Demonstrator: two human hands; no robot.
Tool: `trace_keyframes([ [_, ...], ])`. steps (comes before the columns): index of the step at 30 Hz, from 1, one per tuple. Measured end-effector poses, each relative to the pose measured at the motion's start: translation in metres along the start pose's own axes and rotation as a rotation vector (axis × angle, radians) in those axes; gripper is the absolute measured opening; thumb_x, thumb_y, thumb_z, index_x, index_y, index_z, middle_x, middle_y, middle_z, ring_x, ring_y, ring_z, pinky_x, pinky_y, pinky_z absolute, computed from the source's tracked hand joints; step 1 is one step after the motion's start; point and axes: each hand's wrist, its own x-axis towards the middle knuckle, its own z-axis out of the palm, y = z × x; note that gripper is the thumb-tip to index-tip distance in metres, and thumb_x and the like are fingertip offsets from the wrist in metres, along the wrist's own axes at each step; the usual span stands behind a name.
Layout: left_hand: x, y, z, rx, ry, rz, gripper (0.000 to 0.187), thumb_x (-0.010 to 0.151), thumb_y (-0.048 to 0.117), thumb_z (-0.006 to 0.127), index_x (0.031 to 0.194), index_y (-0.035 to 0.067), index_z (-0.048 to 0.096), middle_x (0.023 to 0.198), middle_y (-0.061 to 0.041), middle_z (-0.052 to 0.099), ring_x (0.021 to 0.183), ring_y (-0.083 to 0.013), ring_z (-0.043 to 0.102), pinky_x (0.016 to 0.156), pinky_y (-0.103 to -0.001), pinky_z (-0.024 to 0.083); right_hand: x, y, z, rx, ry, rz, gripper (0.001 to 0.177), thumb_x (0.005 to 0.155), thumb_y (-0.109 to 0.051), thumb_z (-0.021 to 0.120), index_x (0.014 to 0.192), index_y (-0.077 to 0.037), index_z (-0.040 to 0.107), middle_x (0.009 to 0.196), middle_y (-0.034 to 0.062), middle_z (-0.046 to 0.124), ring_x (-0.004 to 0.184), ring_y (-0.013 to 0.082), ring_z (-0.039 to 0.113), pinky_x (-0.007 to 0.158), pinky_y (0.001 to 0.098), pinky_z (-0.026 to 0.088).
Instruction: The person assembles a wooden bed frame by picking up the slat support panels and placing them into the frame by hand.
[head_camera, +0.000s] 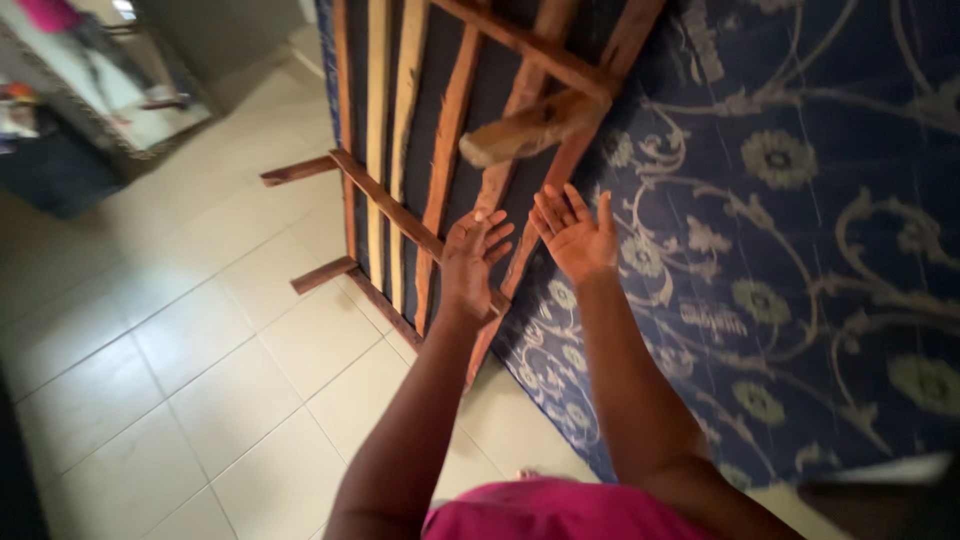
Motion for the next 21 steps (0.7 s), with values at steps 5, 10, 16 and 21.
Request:
trace_keyframes([
  [5, 0.03, -0.02, 0.043, -0.065, 0.099, 0.118, 0.06, 0.098, 0.029, 0.068, 0.145, 0.004, 0.041, 0.14, -0.016, 0.057, 0.128, -0.0278, 0.06, 0.105, -0.041, 0.049, 0.047, -0.028, 0.001, 0.023, -0.087, 0.11, 0.087, 0.093, -0.055, 0.065, 0.155, 0.0, 0.036, 0.159, 0.0221, 0.042, 0.148, 0.041, 0.042, 0.123, 0.0588, 0.035],
  [10, 0.071, -0.019, 0.073, -0.174, 0.206, 0.219, 0.072, 0.092, 0.027, 0.072, 0.151, 0.01, 0.035, 0.137, -0.009, 0.056, 0.123, -0.0218, 0.06, 0.101, -0.036, 0.05, 0.107, -0.031, 0.016, 0.021, 0.068, 0.152, 0.084, 0.092, -0.048, 0.071, 0.152, -0.003, 0.034, 0.154, 0.0197, 0.042, 0.146, 0.0396, 0.041, 0.121, 0.0576, 0.037],
  [16, 0.114, -0.017, 0.067, -0.119, 0.428, 0.37, 0.044, 0.09, 0.015, 0.075, 0.128, 0.001, 0.056, 0.115, -0.011, 0.063, 0.099, -0.0198, 0.067, 0.08, -0.029, 0.058, 0.187, -0.018, 0.008, 0.003, -0.1, 0.096, 0.043, 0.098, -0.014, 0.074, 0.135, -0.004, 0.054, 0.123, 0.0095, 0.059, 0.116, 0.0264, 0.058, 0.103, 0.0452, 0.051],
  [21, 0.106, -0.015, 0.059, -0.061, 0.44, 0.387, 0.039, 0.087, 0.013, 0.076, 0.12, 0.001, 0.059, 0.108, -0.011, 0.064, 0.092, -0.0208, 0.067, 0.073, -0.03, 0.058, 0.177, -0.014, 0.028, -0.123, 0.011, 0.108, 0.039, 0.092, 0.003, 0.065, 0.129, 0.001, 0.053, 0.122, 0.0152, 0.061, 0.111, 0.03, 0.064, 0.092, 0.0444, 0.06],
])
